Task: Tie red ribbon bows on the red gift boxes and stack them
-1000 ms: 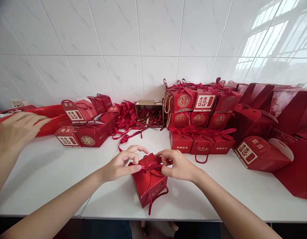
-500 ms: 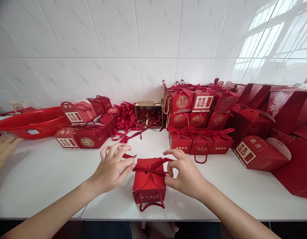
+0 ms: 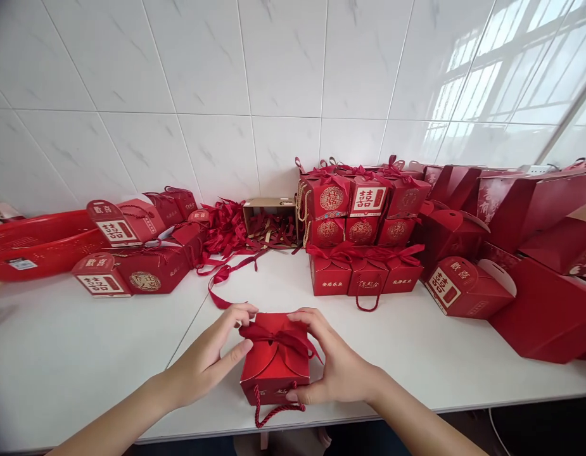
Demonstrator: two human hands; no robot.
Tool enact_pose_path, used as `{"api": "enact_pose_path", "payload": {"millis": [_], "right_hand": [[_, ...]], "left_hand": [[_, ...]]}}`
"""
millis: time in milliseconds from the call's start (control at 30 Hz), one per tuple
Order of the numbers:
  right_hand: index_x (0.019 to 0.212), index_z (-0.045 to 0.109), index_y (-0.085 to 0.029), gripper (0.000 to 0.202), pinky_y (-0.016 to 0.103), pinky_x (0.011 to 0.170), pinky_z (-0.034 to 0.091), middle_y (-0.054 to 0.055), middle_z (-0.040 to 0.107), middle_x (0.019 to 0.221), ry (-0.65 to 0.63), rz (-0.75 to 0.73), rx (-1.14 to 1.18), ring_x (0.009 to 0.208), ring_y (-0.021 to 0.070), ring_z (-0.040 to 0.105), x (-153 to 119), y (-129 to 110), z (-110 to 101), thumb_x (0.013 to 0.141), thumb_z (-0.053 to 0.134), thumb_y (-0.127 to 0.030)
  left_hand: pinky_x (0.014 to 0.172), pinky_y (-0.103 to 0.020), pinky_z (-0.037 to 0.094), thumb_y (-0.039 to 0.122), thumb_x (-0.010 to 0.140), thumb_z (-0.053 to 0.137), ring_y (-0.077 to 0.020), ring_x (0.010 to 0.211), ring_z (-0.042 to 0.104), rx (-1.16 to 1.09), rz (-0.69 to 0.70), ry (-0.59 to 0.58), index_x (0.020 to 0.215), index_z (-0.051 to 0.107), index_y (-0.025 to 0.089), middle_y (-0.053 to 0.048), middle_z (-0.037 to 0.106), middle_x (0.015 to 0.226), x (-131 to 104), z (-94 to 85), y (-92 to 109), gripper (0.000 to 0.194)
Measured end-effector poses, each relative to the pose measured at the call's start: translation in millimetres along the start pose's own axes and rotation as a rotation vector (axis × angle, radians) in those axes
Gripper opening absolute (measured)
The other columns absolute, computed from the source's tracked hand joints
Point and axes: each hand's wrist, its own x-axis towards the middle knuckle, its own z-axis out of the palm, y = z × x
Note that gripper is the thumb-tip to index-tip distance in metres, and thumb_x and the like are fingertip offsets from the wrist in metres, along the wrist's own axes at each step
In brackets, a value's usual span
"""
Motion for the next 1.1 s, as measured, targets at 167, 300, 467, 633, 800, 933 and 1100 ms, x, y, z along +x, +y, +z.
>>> {"api": "enact_pose_path", "payload": {"millis": [167,300,467,633,800,933,1100], "right_hand": [[0.132,0.036,-0.031,0.079,0.041,0.105,0.041,0.009,0.035,0.141,0.309,-0.066,-0.007,0.130,0.0278,0.041,12,-9,-48,0.066,0.079,-0.025],[0.134,0.037,-0.031,0.070,0.044,0.103,0.043,0.008,0.040,0.143,0.427,-0.085,0.012,0.130,0.0284,0.042,43,-1,-112,0.074,0.073,-0.035],[0.137,0.038,-0.023,0.071,0.053,0.111,0.030,0.013,0.040,0.145,0.410,0.242,-0.248,0.135,0.0334,0.034,71,37,-156,0.077,0.065,-0.051],[0.137,0.038,-0.023,0.063,0.048,0.107,0.037,0.013,0.045,0.141,0.411,0.259,-0.385,0.131,0.0309,0.041,70,47,-156,0.084,0.054,-0.054],[0.142,0.031,-0.018,0.079,0.052,0.106,0.038,0.018,0.040,0.142,0.587,0.270,-0.486,0.129,0.0354,0.042,64,35,-136,0.078,0.061,-0.053],[0.146,0.022,-0.025,0.085,0.054,0.106,0.036,0.015,0.028,0.148,0.849,0.249,-0.439,0.132,0.0365,0.036,54,10,-110,0.077,0.064,-0.052],[0.131,0.042,-0.029,0.058,0.055,0.110,0.027,0.010,0.030,0.141,1.025,-0.309,-0.672,0.135,0.0345,0.027,58,-32,-58,0.077,0.064,-0.032]], "left_hand": [[0.098,-0.042,0.040,0.037,0.094,0.041,-0.0242,0.120,0.047,-0.117,-0.140,0.118,0.127,0.031,0.030,-0.009,0.044,0.132,-3,-5.1,-14,0.035],[0.097,-0.047,0.040,0.042,0.093,0.042,-0.0275,0.120,0.047,-0.132,-0.265,0.058,0.129,0.030,0.030,-0.011,0.047,0.128,-5,-10.4,-21,0.040],[0.094,-0.047,0.044,0.040,0.093,0.043,-0.0272,0.116,0.052,-0.080,-0.248,0.042,0.130,0.029,0.027,-0.014,0.049,0.127,-12,-9.7,-26,0.042],[0.096,-0.043,0.044,0.036,0.091,0.045,-0.0237,0.120,0.049,0.065,-0.192,0.081,0.128,0.032,0.029,-0.010,0.046,0.132,-12,-13.0,-35,0.039],[0.098,-0.047,0.040,0.035,0.082,0.053,-0.0296,0.120,0.046,0.334,-0.252,0.288,0.117,0.045,0.020,-0.013,0.050,0.124,0,-35.1,-77,0.038],[0.099,-0.054,0.034,0.038,0.074,0.056,-0.0367,0.118,0.043,0.429,-0.506,0.465,0.108,0.049,0.016,-0.017,0.052,0.117,6,-61.9,-118,0.041],[0.079,-0.041,0.045,0.050,0.073,0.057,-0.0309,0.094,0.058,0.298,-0.613,0.414,0.095,0.053,0.019,-0.012,0.060,0.103,21,-64.7,-143,0.039]]}}
